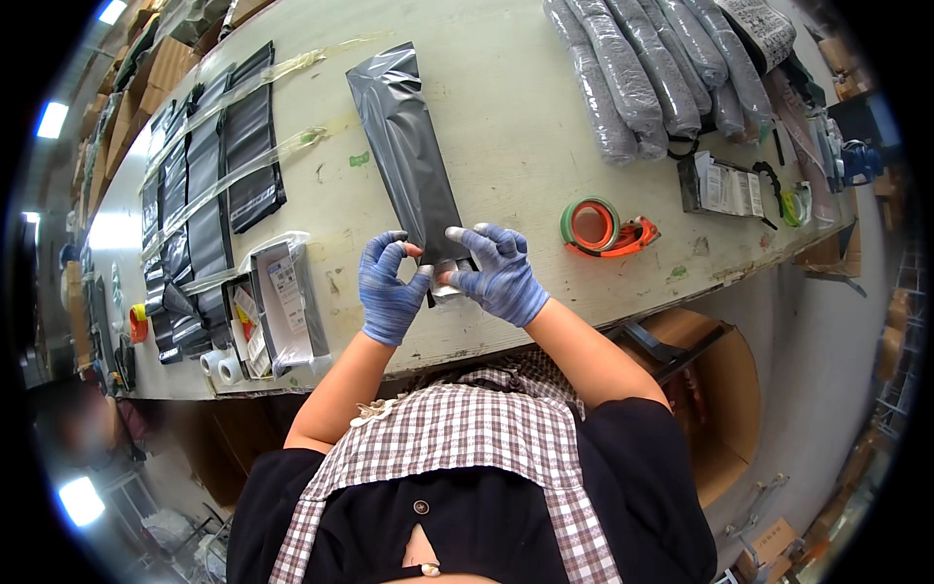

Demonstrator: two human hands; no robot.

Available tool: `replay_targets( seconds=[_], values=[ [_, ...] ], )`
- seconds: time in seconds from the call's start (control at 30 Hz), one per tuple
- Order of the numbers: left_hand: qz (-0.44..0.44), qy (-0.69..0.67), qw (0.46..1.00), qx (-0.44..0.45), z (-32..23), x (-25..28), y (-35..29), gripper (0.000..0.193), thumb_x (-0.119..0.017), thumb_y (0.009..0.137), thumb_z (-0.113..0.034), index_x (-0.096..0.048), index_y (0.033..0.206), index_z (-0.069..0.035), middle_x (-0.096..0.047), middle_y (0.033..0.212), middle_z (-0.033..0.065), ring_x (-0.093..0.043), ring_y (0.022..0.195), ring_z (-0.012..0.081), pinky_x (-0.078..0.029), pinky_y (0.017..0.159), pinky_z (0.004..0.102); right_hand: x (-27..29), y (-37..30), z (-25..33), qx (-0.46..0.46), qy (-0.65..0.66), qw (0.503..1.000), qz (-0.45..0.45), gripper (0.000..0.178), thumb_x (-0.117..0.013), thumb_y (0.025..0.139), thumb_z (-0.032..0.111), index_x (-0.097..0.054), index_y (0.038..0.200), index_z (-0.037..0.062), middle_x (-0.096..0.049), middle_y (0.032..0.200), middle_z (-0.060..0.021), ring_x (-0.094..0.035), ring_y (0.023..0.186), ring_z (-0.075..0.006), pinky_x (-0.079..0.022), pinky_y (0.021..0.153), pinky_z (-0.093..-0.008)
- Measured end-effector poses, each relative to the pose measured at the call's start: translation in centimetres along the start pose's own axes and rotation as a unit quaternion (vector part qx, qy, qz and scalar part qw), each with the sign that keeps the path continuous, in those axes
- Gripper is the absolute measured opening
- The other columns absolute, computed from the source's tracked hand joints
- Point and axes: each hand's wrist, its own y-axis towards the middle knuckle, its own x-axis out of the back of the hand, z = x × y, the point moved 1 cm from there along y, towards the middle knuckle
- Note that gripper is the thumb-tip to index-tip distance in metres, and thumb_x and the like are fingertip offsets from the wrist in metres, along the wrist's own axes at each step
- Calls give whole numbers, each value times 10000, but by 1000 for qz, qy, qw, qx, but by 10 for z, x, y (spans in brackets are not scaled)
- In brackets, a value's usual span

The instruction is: The person places items into plastic sleeves, applies labels, and uses a tape dispenser to seal the packages at a workstation.

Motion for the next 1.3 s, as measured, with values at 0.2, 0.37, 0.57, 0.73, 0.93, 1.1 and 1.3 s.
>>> replay_targets(
  seconds=[0.2, 0.37, 0.57, 0.73, 0.93, 1.1, 1.3],
  values=[
    [-10, 14, 1000, -11, -3, -2, -4, 343, -777, 696, -52, -636, 1008, -74, -607, 1087, 133, -593, 1033, 301, -489, 898, 388, 0, 18, -3, -38, -97, 992, 78, 181, -733, 802, 375, -731, 952, 273, -417, 1506, -68, -292, 1368, -321, -246, 1086, -458],
    [-11, -57, 993, 100, 6, -13, -35, 501, -767, 762, -67, -548, 1212, -54, -572, 1154, 128, -582, 1036, 244, -509, 841, 351, 9, 17, 23, -139, -56, 964, 219, 592, -699, 745, 522, -661, 1187, 130, -185, 1575, -199, -138, 1427, -426, -72, 1151, -597],
    [88, -220, 905, 355, 41, -40, -90, 353, -690, 883, -110, -550, 1197, -28, -651, 951, 94, -619, 801, 182, -531, 753, 315, 3, -4, 44, -169, -61, 966, 187, 643, -644, 804, 564, -622, 1255, 107, -168, 1576, -210, -126, 1426, -447, -81, 1144, -607],
    [115, -279, 866, 398, 24, -37, -74, 239, -623, 950, -108, -560, 1156, -5, -681, 892, 86, -635, 719, 135, -532, 622, 297, -15, 33, 29, -235, -84, 945, 210, 611, -622, 843, 522, -611, 1279, 94, -185, 1551, -247, -124, 1423, -481, -83, 1150, -596],
    [129, -232, 875, 404, 31, -33, -83, 119, -639, 939, -86, -616, 990, 19, -687, 796, 85, -645, 629, 123, -524, 575, 289, 35, -44, 69, -161, 87, 956, 228, 487, -635, 844, 308, -578, 1263, 66, -527, 1230, -214, -513, 1133, -386, -370, 1021, -511],
    [240, -189, 885, 352, 28, -19, -91, 75, -652, 924, -61, -644, 936, 13, -700, 831, 88, -654, 647, 134, -531, 593, 280, -30, -6, 56, -156, 52, 946, 281, 546, -603, 839, 178, -491, 1335, -21, -527, 1272, -258, -517, 1174, -412, -418, 1032, -485],
    [118, -305, 803, 498, 44, 4, -118, 111, -627, 943, -41, -615, 1050, -15, -676, 851, 64, -660, 710, 136, -539, 625, 268, -27, 0, 57, -151, 68, 966, 199, 496, -627, 787, 82, -565, 1275, 17, -563, 1283, -203, -537, 1188, -387, -450, 1019, -468]
  ],
)
